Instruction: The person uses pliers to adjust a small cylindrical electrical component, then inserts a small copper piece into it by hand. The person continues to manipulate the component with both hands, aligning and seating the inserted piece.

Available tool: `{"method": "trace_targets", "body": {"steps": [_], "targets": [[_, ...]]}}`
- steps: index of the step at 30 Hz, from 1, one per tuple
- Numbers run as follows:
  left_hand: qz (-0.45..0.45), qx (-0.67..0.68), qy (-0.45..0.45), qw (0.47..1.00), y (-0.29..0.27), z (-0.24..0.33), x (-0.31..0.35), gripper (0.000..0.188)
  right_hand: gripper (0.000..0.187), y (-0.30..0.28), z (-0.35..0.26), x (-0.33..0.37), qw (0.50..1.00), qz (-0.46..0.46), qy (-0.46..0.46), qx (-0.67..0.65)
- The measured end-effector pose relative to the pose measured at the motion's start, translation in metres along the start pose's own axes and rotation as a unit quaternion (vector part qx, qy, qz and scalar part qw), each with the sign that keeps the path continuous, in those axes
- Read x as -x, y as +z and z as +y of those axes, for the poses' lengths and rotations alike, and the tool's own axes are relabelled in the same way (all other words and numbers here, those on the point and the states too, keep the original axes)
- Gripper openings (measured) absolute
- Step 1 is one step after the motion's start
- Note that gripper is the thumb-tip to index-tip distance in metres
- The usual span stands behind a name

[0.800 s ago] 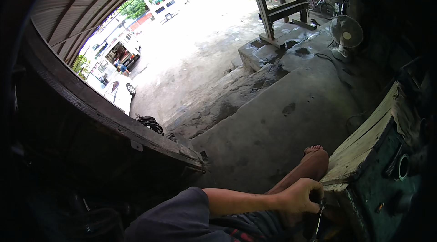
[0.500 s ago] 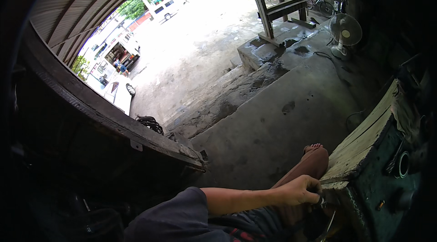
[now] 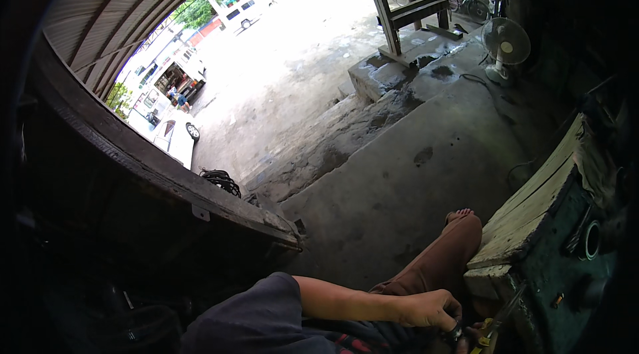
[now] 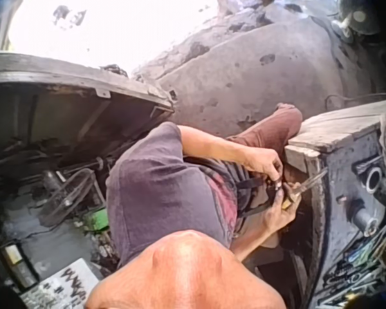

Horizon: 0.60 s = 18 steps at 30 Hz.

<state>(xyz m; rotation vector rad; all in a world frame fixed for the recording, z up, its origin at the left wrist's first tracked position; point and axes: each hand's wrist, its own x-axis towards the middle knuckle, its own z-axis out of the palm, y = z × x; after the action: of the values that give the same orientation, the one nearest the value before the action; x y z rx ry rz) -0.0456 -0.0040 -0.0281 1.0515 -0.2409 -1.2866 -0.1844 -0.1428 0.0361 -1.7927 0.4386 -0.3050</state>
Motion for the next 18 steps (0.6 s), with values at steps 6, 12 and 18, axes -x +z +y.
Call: {"method": "trace_targets", "body": {"steps": [6, 12, 18], "targets": [[-0.002, 0.081, -0.046, 0.996, 0.001, 0.003, 0.002, 0.016, 0.02, -0.006, 0.014, -0.002, 0.999, -0.008, -0.013, -0.037], [-0.005, 0.062, -0.068, 0.996, -0.001, 0.007, 0.006, 0.031, 0.025, 0.006, 0.015, -0.007, 0.996, 0.055, 0.04, -0.059], [-0.022, 0.132, -0.081, 0.988, -0.005, 0.011, 0.009, 0.023, 0.019, -0.003, 0.02, -0.004, 0.996, 0.035, -0.008, -0.08]]}}
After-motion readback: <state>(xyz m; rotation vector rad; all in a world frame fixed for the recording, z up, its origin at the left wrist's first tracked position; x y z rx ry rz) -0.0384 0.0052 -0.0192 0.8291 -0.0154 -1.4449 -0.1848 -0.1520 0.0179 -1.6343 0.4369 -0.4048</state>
